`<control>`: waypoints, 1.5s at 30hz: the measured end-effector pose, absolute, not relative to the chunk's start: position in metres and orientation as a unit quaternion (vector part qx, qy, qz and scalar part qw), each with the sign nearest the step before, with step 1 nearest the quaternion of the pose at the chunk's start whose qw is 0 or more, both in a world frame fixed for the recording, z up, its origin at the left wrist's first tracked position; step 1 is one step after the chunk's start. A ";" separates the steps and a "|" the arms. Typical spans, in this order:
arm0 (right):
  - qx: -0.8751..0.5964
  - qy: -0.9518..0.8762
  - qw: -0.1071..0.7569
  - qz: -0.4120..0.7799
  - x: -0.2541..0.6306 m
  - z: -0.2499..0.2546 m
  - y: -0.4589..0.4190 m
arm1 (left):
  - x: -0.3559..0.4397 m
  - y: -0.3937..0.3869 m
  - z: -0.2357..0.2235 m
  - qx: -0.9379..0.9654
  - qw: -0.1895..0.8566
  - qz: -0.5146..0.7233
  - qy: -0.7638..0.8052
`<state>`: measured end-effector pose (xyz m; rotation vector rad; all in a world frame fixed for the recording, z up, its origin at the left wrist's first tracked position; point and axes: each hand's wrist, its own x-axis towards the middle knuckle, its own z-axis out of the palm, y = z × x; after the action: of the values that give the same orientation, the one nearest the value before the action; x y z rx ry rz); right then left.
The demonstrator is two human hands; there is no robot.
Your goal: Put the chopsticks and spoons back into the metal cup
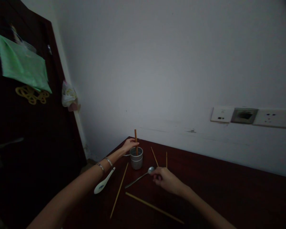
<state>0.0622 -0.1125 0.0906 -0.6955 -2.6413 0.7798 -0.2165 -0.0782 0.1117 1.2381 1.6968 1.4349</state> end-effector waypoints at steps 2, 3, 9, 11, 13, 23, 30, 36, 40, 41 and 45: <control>-0.237 -0.926 0.161 0.246 0.052 0.094 -0.108 | -0.215 -0.079 0.111 0.462 0.328 0.541 0.622; -0.236 -0.929 0.168 0.232 0.047 0.096 -0.107 | -0.213 -0.081 0.111 0.461 0.339 0.539 0.618; -0.250 -0.939 0.179 0.155 0.015 0.106 -0.103 | -0.207 -0.088 0.117 0.457 0.340 0.526 0.631; -0.250 -0.942 0.179 0.135 0.005 0.106 -0.101 | -0.209 -0.088 0.117 0.448 0.340 0.532 0.633; -0.257 -0.942 0.184 0.113 -0.004 0.106 -0.100 | -0.212 -0.086 0.115 0.440 0.345 0.543 0.627; -0.294 -0.937 0.184 0.051 -0.024 0.110 -0.088 | -0.223 -0.085 0.128 0.368 0.376 0.653 0.545; -0.312 -0.930 0.192 0.024 -0.021 0.116 -0.051 | -0.253 -0.090 0.190 0.333 0.298 0.743 0.499; -0.373 -0.905 0.202 0.010 -0.031 0.130 0.000 | -0.262 -0.106 0.179 0.320 0.298 0.690 0.576; -0.400 -0.892 0.209 0.019 -0.043 0.130 0.021 | -0.257 -0.107 0.152 0.324 0.293 0.641 0.631; -0.404 -0.890 0.212 0.022 -0.046 0.129 0.024 | -0.254 -0.105 0.145 0.324 0.302 0.627 0.641; -0.410 -0.884 0.221 0.031 -0.053 0.119 0.033 | -0.239 -0.091 0.117 0.323 0.335 0.561 0.685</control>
<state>-0.0527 0.0329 0.1191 -1.1326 -2.4439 0.0860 -0.2389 -0.0913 0.1170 0.8419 1.7868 1.4649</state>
